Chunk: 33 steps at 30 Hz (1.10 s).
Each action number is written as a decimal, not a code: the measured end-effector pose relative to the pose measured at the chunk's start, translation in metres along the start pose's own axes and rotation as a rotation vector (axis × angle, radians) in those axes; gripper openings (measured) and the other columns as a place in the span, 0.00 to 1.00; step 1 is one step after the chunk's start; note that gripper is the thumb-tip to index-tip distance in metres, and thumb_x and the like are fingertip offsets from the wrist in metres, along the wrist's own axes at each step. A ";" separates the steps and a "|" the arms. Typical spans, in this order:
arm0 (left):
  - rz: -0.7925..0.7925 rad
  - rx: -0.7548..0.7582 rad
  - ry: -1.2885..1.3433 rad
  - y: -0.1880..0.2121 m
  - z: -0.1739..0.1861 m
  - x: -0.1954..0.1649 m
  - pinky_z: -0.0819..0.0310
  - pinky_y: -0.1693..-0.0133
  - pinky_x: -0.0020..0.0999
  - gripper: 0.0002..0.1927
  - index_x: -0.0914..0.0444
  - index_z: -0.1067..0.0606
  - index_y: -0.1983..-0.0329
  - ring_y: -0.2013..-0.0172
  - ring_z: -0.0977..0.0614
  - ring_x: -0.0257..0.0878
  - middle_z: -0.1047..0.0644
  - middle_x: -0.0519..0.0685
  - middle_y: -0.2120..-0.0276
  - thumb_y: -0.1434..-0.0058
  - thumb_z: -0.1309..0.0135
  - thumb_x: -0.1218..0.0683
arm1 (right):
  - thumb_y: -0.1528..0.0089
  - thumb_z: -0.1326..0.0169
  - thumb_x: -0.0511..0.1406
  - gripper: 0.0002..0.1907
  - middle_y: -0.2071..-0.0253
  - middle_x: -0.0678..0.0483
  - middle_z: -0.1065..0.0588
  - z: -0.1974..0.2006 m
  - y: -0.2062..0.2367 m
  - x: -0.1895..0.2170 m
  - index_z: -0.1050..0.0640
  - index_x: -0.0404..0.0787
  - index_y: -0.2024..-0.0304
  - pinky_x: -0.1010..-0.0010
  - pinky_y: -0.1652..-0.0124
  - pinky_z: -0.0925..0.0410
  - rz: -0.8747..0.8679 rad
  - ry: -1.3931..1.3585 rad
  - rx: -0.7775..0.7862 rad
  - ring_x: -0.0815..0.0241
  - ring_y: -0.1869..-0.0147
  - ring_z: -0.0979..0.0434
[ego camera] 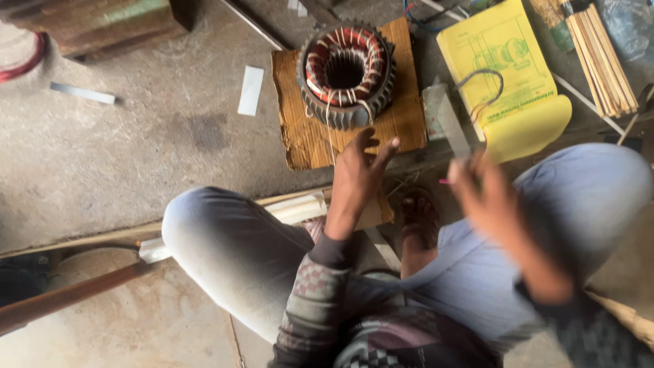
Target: The person sits on the floor working on a copper-wound motor stator resting on cardboard. They thread white string through the stator slots, pull it tight to bind the coil windings, use a screwdriver to help tuck and tighten the string, and at the end reach for a plastic bag of supplies.
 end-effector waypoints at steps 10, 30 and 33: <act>0.034 -0.110 -0.125 0.019 0.035 -0.001 0.20 0.64 0.40 0.27 0.68 0.20 0.57 0.67 0.14 0.49 0.16 0.58 0.64 0.43 0.36 0.40 | 0.40 0.35 0.37 0.16 0.54 0.44 0.26 -0.002 -0.124 0.053 0.22 0.41 0.52 0.54 0.51 0.34 0.585 0.626 -0.555 0.48 0.47 0.25; 0.025 0.014 -0.035 0.049 0.037 0.017 0.24 0.66 0.44 0.20 0.66 0.22 0.61 0.68 0.17 0.51 0.19 0.57 0.67 0.41 0.37 0.44 | 0.24 0.47 0.38 0.11 0.72 0.54 0.29 -0.093 -0.130 0.071 0.24 0.36 0.55 0.68 0.66 0.36 0.407 -0.188 -0.120 0.65 0.69 0.32; -0.028 0.000 -0.114 0.043 0.032 0.036 0.25 0.66 0.46 0.20 0.65 0.24 0.59 0.66 0.18 0.55 0.20 0.58 0.66 0.41 0.36 0.45 | 0.29 0.45 0.38 0.11 0.72 0.52 0.26 -0.082 -0.109 0.081 0.24 0.35 0.58 0.67 0.70 0.36 0.319 0.028 0.088 0.63 0.71 0.30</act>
Point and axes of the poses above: each hand's wrist, its own y-axis away from the middle knuckle, its own z-axis out of the back of the hand, x = y × z, the point moved 5 cm from there along -y, towards the middle knuckle
